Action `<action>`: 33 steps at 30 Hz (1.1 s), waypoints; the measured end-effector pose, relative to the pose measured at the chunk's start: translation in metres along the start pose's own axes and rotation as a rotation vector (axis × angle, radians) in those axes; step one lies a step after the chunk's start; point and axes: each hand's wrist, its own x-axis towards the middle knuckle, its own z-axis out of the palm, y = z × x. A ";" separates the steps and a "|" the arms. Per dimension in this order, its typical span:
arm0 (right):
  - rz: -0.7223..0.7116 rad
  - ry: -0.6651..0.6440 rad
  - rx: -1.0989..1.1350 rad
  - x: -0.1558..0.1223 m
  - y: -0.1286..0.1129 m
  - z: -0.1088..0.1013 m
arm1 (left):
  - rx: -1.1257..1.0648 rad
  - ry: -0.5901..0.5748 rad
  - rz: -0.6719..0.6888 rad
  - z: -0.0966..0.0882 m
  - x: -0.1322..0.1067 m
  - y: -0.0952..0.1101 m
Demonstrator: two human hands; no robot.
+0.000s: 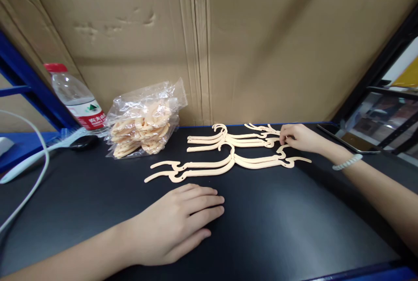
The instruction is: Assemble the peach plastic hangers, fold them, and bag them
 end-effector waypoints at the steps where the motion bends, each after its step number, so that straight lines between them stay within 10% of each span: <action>1: -0.003 -0.001 -0.010 0.000 0.002 0.000 | -0.004 0.004 0.001 0.000 0.000 0.000; 11: 0.227 0.281 -0.113 0.000 0.028 0.003 | -0.019 0.026 -0.001 0.000 0.000 0.001; 33: 0.579 0.241 0.235 0.004 0.038 0.012 | 0.008 0.011 -0.003 -0.007 0.003 0.006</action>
